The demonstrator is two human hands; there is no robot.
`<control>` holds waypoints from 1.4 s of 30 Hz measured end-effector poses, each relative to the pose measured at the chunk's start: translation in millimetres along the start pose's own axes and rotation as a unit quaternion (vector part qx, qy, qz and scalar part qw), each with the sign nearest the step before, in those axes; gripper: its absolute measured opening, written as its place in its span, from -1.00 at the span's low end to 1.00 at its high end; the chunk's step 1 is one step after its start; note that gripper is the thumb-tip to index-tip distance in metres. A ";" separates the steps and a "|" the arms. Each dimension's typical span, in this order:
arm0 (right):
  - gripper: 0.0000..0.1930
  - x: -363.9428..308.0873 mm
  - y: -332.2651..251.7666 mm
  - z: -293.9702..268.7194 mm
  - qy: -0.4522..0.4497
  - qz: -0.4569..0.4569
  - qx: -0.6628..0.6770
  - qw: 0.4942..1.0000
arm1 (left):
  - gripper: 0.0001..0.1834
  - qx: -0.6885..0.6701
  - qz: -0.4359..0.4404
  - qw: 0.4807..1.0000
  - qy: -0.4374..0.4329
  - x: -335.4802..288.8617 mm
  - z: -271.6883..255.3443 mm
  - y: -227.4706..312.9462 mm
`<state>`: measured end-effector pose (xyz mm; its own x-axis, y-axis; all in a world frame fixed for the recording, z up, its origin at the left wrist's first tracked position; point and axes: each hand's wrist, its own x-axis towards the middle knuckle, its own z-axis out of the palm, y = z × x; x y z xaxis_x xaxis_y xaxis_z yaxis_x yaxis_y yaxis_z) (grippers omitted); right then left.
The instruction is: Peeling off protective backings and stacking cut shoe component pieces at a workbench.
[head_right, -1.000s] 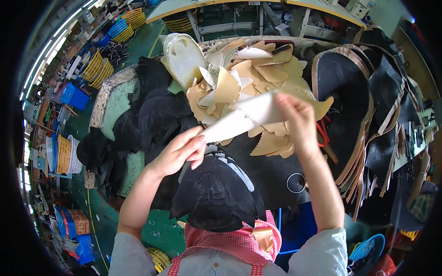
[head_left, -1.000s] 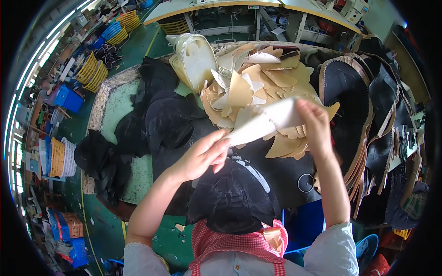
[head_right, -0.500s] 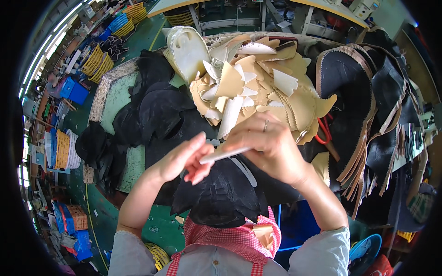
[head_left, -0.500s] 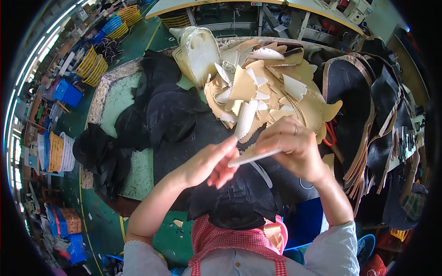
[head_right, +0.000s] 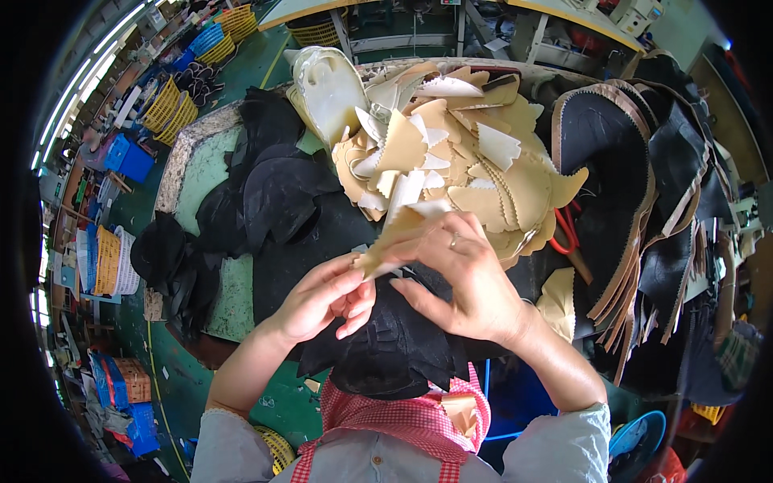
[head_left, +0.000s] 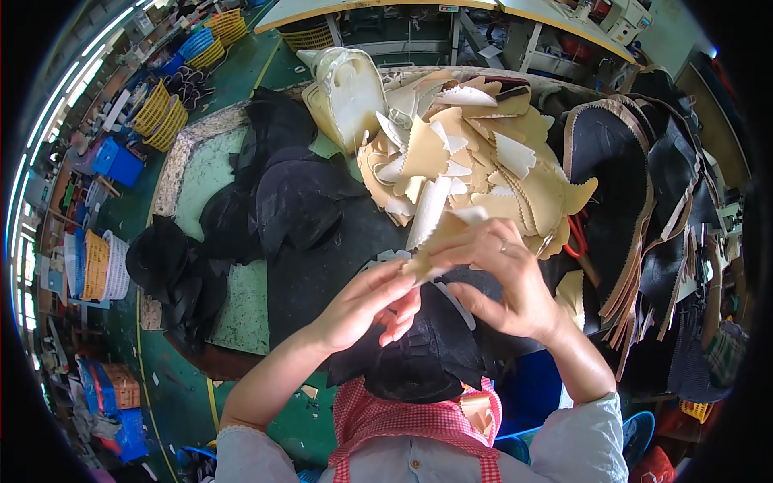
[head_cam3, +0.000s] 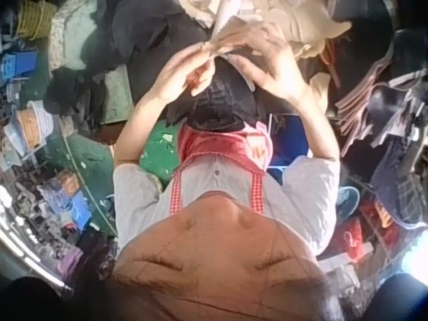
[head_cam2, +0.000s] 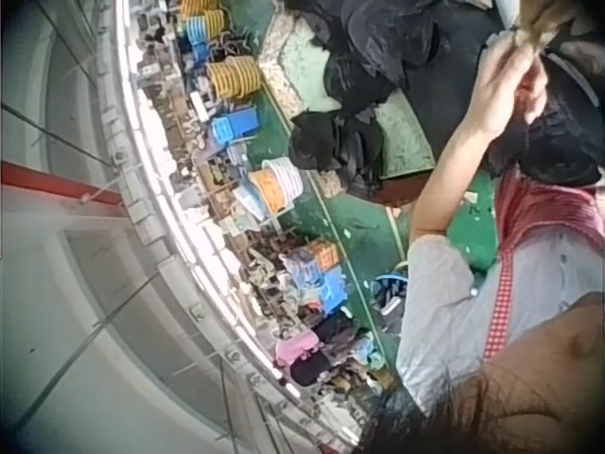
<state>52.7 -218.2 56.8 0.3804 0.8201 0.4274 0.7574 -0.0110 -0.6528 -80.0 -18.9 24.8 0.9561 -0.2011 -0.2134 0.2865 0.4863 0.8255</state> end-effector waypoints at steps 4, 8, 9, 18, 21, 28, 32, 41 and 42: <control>-0.86 3.0 -4.7 13.1 0.023 0.015 0.059 0.998 | -0.61 0.139 0.081 0.986 0.040 2.1 2.7 -4.4; -0.80 -2.4 -11.9 13.3 -0.003 0.154 0.197 0.968 | -0.65 0.207 0.090 0.973 0.049 -1.3 15.4 3.7; -0.80 -3.2 -11.7 12.6 -0.003 0.154 0.197 0.968 | -0.67 0.214 0.087 0.971 0.064 -2.4 20.1 5.8; -0.84 -7.7 -14.7 13.6 0.010 0.053 -0.041 0.998 | -0.94 0.686 0.220 0.685 0.111 -6.6 41.1 5.2; -0.81 -11.5 -13.8 21.3 0.068 0.025 -0.047 0.996 | -0.94 0.680 0.234 0.684 0.123 -1.8 43.0 3.4; -0.80 -11.3 -14.1 18.2 0.082 0.006 -0.067 0.994 | -0.61 0.514 0.263 0.804 0.140 17.2 31.2 5.4; -0.83 -12.3 -14.8 10.4 0.029 0.073 -0.009 0.997 | -0.62 0.376 0.128 0.914 0.085 17.1 20.4 7.7; -0.74 -13.3 5.5 5.6 0.046 0.353 0.599 0.717 | -0.55 0.200 0.078 0.976 -0.032 -9.0 9.4 24.3; -0.72 -12.3 4.8 3.3 0.060 0.396 0.639 0.657 | -0.45 0.238 0.115 0.963 -0.048 -9.6 5.5 20.6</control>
<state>49.9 -226.5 46.4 0.4838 0.7945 -0.3671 -0.7379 0.1447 -0.6593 -83.6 -11.6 46.7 0.9742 -0.2232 0.0346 -0.0154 0.0872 0.9961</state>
